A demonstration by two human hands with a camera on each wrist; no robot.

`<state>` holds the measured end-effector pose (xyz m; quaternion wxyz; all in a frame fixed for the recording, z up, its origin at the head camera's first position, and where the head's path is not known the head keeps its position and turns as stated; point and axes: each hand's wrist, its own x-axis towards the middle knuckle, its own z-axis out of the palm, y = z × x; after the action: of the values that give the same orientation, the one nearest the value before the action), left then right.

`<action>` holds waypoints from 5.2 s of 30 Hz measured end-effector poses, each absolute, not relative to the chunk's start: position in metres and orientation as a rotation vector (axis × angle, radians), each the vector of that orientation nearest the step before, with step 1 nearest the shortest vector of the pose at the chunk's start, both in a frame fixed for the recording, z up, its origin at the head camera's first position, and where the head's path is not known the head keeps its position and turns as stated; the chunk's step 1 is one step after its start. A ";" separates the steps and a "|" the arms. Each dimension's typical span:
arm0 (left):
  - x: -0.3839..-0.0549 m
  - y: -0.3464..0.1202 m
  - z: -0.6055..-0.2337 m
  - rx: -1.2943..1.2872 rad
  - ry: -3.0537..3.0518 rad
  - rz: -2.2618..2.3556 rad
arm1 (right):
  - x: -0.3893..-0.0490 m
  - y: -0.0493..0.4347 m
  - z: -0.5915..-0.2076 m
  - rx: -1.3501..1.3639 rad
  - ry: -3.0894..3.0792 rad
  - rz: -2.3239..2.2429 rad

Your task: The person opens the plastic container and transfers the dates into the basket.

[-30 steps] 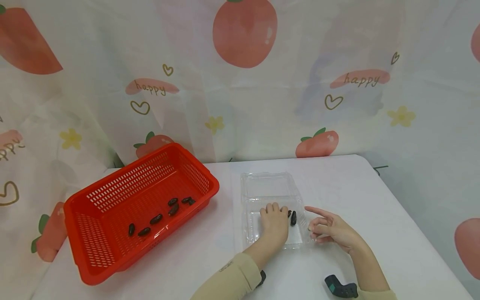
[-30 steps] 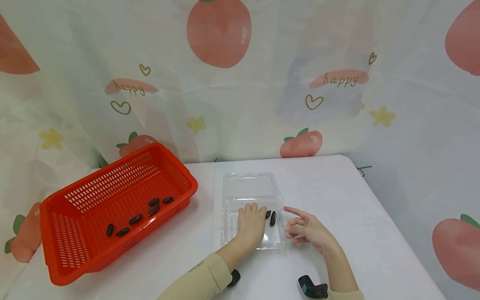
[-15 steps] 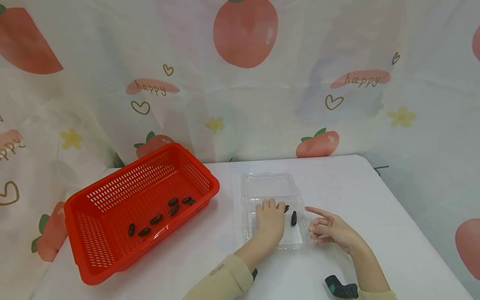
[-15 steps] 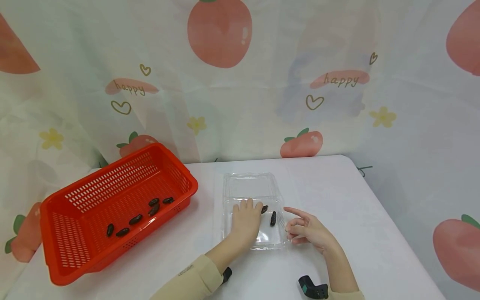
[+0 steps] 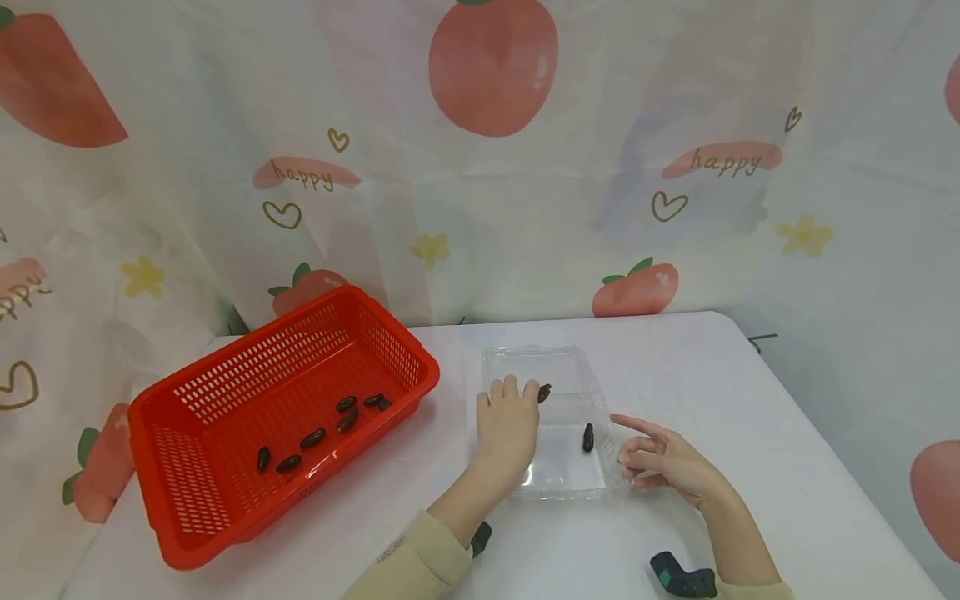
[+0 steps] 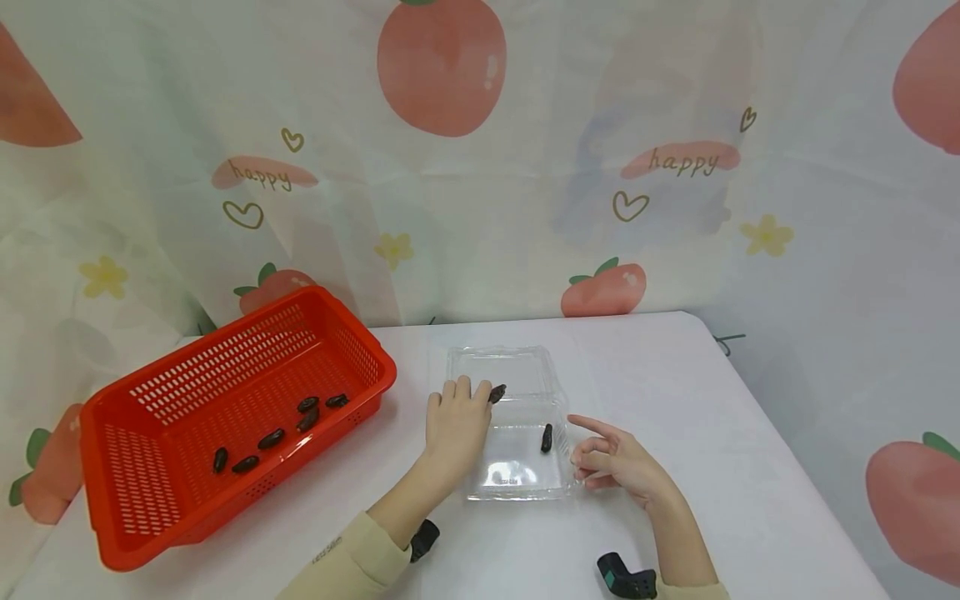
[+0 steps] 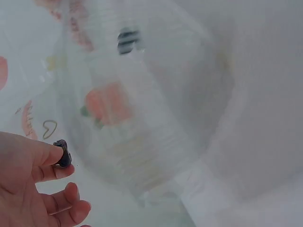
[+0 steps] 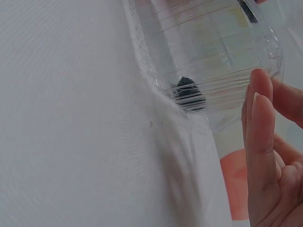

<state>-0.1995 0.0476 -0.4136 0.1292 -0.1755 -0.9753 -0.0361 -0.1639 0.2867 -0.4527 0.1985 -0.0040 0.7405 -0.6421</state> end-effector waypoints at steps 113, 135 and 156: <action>-0.177 -0.242 -0.413 0.171 -3.103 -0.094 | -0.165 0.290 -0.455 -0.072 2.034 -1.825; -0.193 -0.152 -0.398 -0.105 -2.738 -0.124 | -0.164 0.288 -0.453 -0.070 2.035 -1.832; -0.184 -0.026 -0.417 -0.548 -2.730 -0.020 | -0.164 0.288 -0.453 -0.075 2.015 -1.846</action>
<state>-0.1843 -0.0262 -0.4173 0.1776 -0.1936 -0.9648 -0.0071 -0.1637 0.2884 -0.4534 0.2026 -0.0270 0.7219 -0.6612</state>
